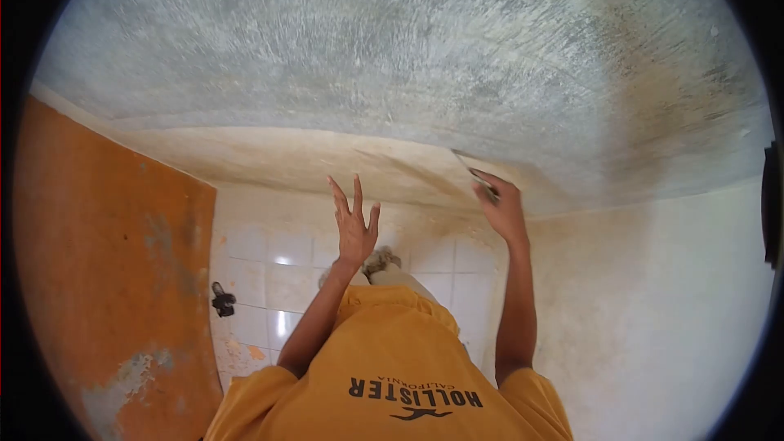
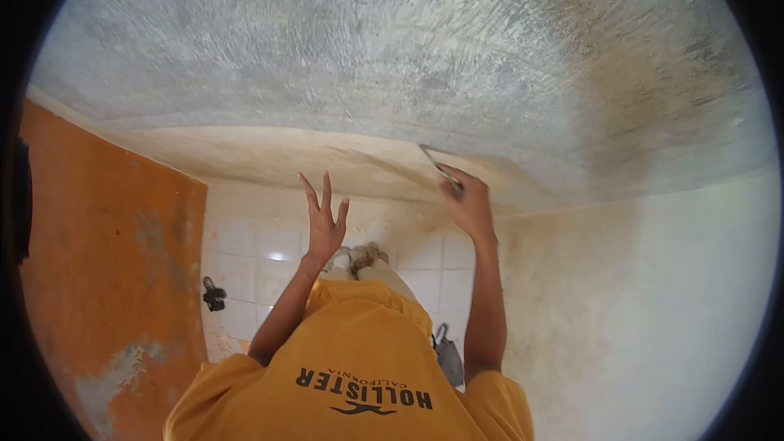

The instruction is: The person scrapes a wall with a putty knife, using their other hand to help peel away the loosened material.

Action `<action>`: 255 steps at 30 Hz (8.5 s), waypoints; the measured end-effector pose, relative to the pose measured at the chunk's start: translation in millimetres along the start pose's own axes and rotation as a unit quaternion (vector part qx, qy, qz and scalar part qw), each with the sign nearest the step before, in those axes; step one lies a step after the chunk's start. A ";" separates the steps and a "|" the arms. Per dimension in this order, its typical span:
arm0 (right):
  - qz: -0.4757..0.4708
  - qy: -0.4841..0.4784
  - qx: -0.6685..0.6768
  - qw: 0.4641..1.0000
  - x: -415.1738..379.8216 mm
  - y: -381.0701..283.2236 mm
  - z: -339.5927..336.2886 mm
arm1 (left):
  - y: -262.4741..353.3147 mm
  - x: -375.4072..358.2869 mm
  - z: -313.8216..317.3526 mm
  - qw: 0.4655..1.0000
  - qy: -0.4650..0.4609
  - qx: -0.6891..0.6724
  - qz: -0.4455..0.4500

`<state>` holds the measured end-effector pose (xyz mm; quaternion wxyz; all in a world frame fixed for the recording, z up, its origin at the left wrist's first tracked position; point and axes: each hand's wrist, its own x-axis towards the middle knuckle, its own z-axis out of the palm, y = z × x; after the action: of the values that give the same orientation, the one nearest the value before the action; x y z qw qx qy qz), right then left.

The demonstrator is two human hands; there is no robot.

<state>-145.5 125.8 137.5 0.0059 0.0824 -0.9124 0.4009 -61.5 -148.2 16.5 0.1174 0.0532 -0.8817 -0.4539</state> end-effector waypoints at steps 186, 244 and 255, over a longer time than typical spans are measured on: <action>0.050 -0.055 -0.123 0.990 -8.3 -15.8 -4.3 | 48.2 58.0 63.1 0.984 0.026 -0.177 0.005; 0.059 -0.039 -0.241 0.968 -5.9 -67.3 -6.0 | 4.0 67.3 18.5 0.981 -0.066 -0.129 0.130; 0.080 -0.048 -0.243 0.966 -8.0 -81.0 -12.6 | 11.7 62.2 21.8 0.980 -0.080 -0.147 0.106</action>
<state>-125.7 82.3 204.6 -0.0506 0.0244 -0.9852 0.1621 -127.1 -136.7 23.7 0.1008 -0.0953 -0.8123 -0.5666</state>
